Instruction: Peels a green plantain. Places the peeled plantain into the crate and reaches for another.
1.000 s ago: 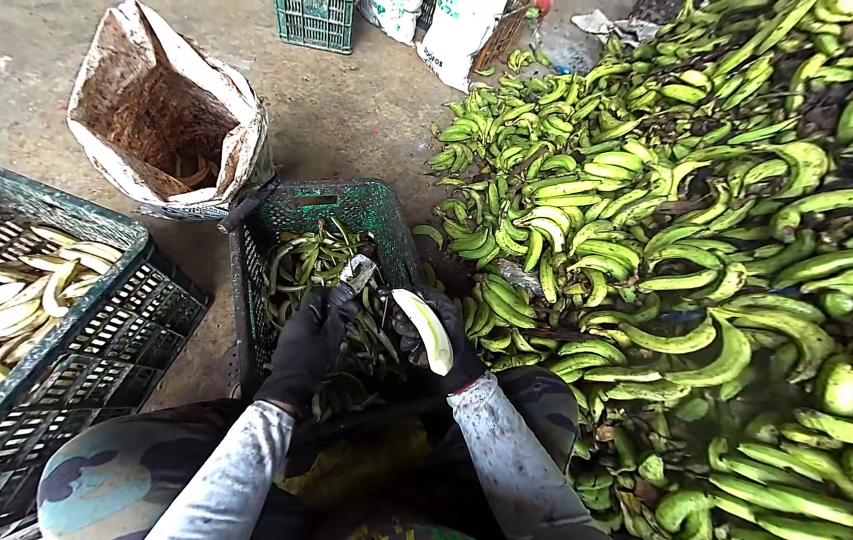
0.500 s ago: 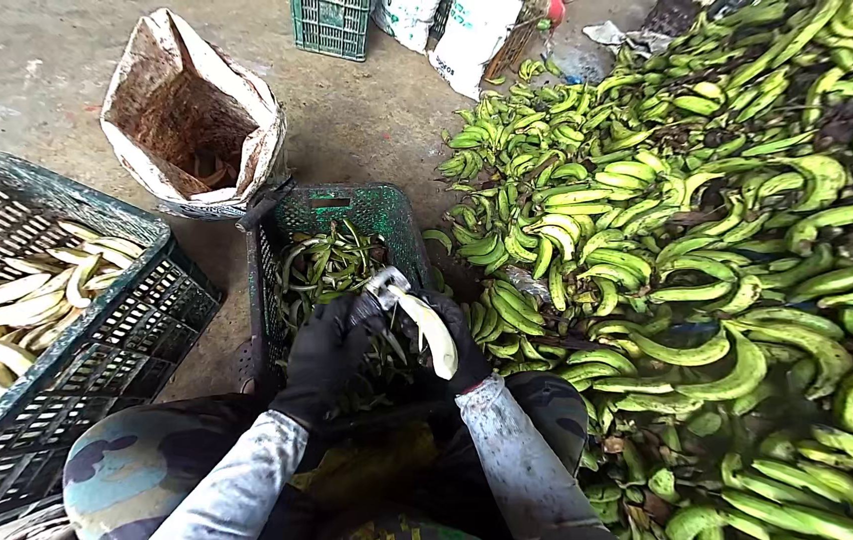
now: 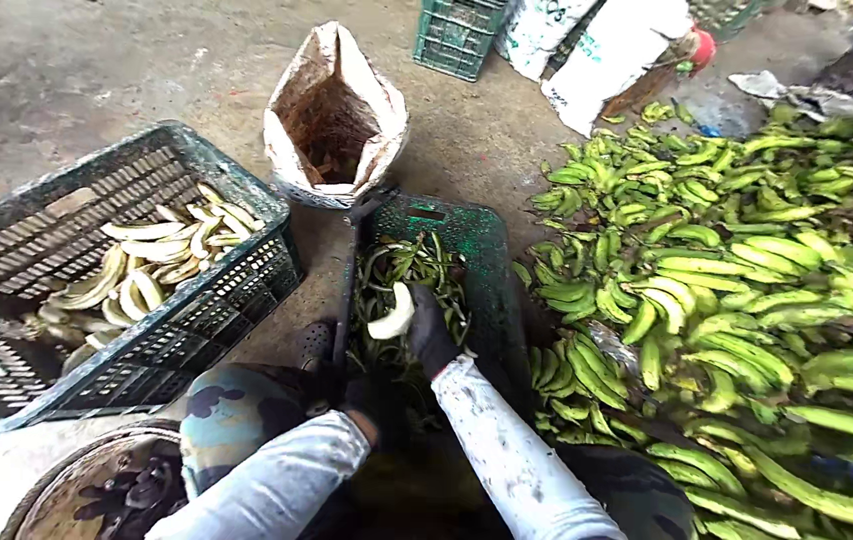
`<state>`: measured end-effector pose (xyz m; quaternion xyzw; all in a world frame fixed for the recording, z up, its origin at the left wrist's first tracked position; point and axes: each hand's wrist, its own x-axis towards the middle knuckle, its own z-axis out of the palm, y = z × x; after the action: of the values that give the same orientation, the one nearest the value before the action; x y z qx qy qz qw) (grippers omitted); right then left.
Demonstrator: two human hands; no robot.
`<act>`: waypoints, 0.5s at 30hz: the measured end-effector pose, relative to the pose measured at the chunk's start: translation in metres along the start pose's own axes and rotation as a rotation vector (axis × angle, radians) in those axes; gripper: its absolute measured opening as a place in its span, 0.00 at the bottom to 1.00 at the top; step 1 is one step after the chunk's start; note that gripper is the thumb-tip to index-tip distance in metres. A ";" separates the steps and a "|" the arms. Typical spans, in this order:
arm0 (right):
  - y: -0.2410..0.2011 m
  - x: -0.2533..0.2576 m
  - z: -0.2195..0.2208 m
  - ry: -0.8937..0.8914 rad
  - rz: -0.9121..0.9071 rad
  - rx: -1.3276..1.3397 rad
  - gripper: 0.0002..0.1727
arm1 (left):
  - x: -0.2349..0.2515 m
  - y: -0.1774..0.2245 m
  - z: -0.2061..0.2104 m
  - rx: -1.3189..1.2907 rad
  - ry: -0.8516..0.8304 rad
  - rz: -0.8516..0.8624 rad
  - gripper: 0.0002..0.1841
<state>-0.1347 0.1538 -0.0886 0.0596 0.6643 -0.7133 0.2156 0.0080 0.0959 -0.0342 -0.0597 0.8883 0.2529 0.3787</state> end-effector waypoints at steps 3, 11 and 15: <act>-0.044 -0.001 0.075 -0.447 0.055 0.029 0.21 | -0.012 0.017 -0.022 0.025 -0.166 0.038 0.18; -0.011 0.089 0.023 -0.317 -0.199 -1.184 0.26 | 0.025 0.001 0.002 -0.216 0.044 0.187 0.18; 0.036 0.104 -0.041 -0.271 0.070 -1.685 0.34 | 0.035 -0.001 0.009 -0.317 0.114 0.241 0.22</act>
<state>-0.2228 0.1695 -0.1651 -0.1861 0.9393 0.0249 0.2873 -0.0108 0.1020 -0.0646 -0.0261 0.8581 0.4292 0.2806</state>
